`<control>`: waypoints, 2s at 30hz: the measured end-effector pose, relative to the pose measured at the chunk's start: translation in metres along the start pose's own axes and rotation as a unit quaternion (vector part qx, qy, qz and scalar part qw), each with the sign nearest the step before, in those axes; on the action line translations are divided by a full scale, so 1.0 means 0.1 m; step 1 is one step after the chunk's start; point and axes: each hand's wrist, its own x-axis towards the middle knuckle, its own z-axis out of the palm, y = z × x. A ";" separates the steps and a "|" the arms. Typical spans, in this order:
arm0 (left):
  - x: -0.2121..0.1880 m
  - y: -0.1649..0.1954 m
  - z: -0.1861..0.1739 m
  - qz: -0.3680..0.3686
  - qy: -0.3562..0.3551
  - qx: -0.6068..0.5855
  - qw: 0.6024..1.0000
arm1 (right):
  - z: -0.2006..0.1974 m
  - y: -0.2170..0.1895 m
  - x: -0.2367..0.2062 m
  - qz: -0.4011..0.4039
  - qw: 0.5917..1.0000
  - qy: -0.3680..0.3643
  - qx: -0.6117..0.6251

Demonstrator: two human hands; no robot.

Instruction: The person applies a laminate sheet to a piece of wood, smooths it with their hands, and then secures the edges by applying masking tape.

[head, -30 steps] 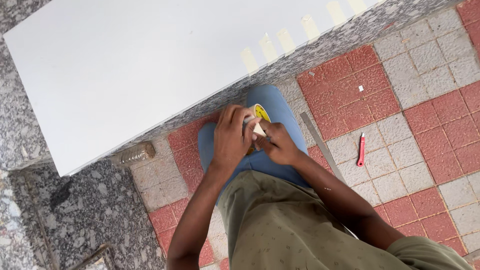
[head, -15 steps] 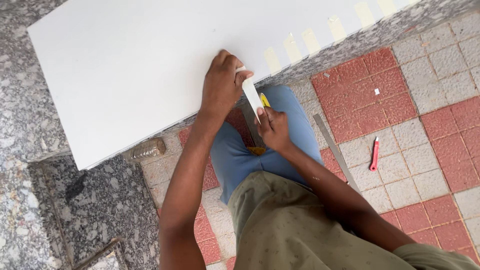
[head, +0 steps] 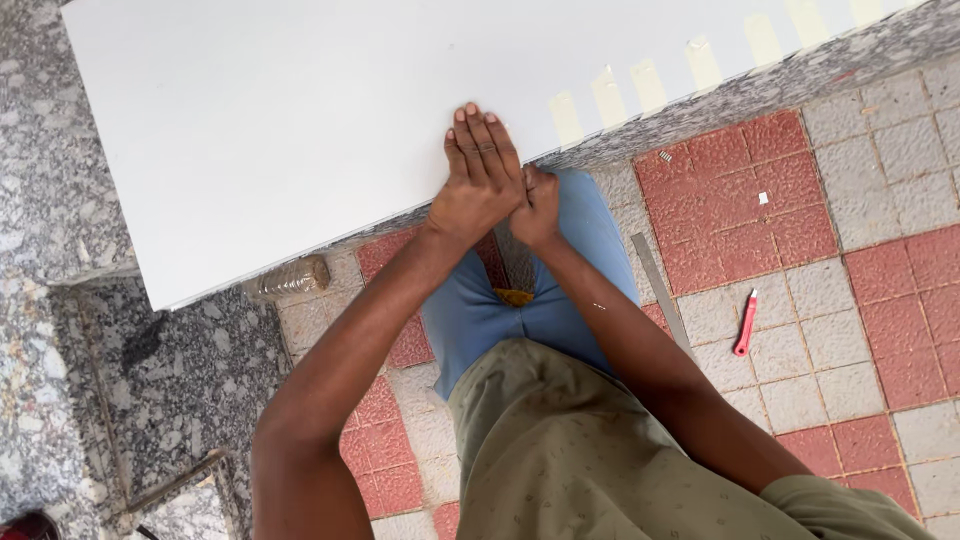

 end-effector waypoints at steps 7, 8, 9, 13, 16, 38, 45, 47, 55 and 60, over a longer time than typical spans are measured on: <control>0.11 -0.18 -0.07 0.024 0.008 -0.015 1.000 | -0.19 -0.63 0.19 0.409 0.886 -0.128 0.178; 0.12 -0.19 -0.09 0.029 0.010 -0.012 0.999 | -0.15 -0.67 0.19 0.381 0.914 -0.091 0.102; 0.13 -0.19 -0.11 0.037 0.010 -0.013 0.999 | -0.10 -0.70 0.16 0.260 0.958 -0.082 0.093; 0.23 -0.24 -0.15 0.027 0.032 -0.001 0.999 | 0.21 -0.73 -0.05 0.509 0.792 -0.094 0.323; 0.26 -0.24 -0.26 0.022 -0.013 -0.036 0.999 | 0.35 -0.80 -0.32 0.512 0.776 -0.166 0.330; -0.23 -0.57 -0.40 -0.337 -0.034 -0.551 0.763 | 0.05 -0.26 -0.94 0.108 0.984 -0.137 -0.016; -0.25 -0.71 -0.22 -0.322 -0.001 -0.389 0.863 | 0.24 0.01 -0.80 -0.012 0.993 -0.065 -0.093; -0.34 -0.67 -0.29 -0.335 0.003 -0.322 0.885 | 0.29 0.07 -0.64 -0.039 0.990 -0.066 -0.118; -0.48 -0.37 -0.13 -0.036 -0.105 -0.088 0.990 | 0.44 0.13 -0.23 -0.144 0.975 -0.030 -0.169; -0.55 -0.40 0.04 0.043 -0.091 -0.015 0.995 | 0.43 0.18 -0.16 -0.231 0.958 -0.005 -0.168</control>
